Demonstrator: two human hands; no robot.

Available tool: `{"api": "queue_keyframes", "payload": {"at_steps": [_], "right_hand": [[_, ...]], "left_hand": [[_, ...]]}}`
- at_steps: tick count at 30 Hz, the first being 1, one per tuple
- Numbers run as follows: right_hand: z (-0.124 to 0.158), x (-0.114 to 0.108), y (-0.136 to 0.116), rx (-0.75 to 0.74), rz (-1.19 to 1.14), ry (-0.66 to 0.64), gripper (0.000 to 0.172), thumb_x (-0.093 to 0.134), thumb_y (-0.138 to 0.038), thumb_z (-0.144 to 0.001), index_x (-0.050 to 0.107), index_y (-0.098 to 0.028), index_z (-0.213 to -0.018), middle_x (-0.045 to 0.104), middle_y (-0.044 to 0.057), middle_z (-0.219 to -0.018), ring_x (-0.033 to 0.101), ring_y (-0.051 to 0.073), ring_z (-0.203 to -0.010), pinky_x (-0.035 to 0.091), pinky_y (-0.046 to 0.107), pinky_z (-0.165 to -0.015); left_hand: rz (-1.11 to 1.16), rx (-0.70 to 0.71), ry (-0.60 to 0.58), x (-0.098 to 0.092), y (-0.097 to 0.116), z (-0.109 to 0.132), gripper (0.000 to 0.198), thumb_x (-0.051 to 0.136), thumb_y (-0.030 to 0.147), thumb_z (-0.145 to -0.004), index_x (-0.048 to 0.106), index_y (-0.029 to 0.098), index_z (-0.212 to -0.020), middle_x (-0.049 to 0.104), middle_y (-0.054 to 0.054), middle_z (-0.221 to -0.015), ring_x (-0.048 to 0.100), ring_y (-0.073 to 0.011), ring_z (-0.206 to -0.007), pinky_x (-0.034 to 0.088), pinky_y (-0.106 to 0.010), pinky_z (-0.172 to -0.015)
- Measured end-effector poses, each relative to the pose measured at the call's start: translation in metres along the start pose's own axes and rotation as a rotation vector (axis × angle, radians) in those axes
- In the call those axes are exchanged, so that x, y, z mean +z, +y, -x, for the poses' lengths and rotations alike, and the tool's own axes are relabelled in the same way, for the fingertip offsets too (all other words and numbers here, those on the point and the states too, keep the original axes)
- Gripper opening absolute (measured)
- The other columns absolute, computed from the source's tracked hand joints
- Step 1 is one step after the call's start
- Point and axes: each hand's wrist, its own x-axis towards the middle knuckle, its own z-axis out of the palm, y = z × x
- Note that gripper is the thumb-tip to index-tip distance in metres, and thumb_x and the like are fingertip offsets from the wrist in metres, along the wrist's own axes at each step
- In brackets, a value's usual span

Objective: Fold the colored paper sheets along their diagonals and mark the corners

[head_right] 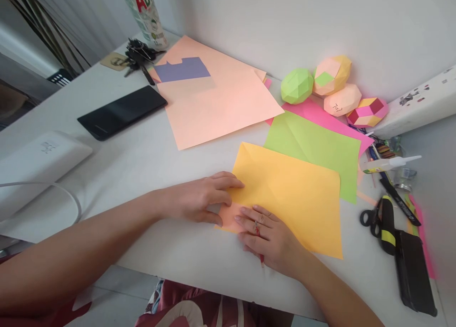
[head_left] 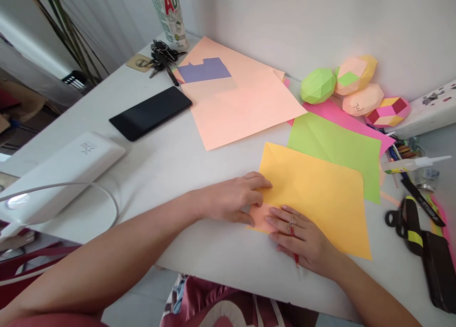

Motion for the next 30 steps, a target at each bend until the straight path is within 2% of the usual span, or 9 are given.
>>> {"api": "queue_keyframes", "payload": {"at_steps": [17, 30], "right_hand": [[-0.0002, 0.0002, 0.0, 0.002, 0.021, 0.001, 0.027, 0.052, -0.015, -0.094, 0.059, -0.021, -0.119, 0.062, 0.009, -0.127, 0.043, 0.022, -0.132, 0.04, 0.046, -0.109], [-0.0023, -0.0014, -0.0001, -0.02, 0.012, 0.003, 0.024, 0.055, -0.012, -0.091, 0.061, -0.016, -0.114, 0.064, 0.012, -0.124, 0.046, 0.025, -0.13, 0.043, 0.049, -0.106]], "left_hand": [[-0.046, 0.008, -0.016, 0.0007, -0.0003, 0.0003, 0.016, 0.075, 0.023, -0.075, 0.064, 0.014, -0.083, 0.049, -0.018, -0.129, 0.043, -0.0349, -0.121, 0.043, -0.048, -0.097], [-0.018, 0.017, -0.015, -0.0002, 0.0004, 0.0002, 0.018, 0.074, 0.023, -0.075, 0.065, 0.011, -0.084, 0.049, -0.022, -0.128, 0.043, -0.0353, -0.119, 0.043, -0.048, -0.098]]}}
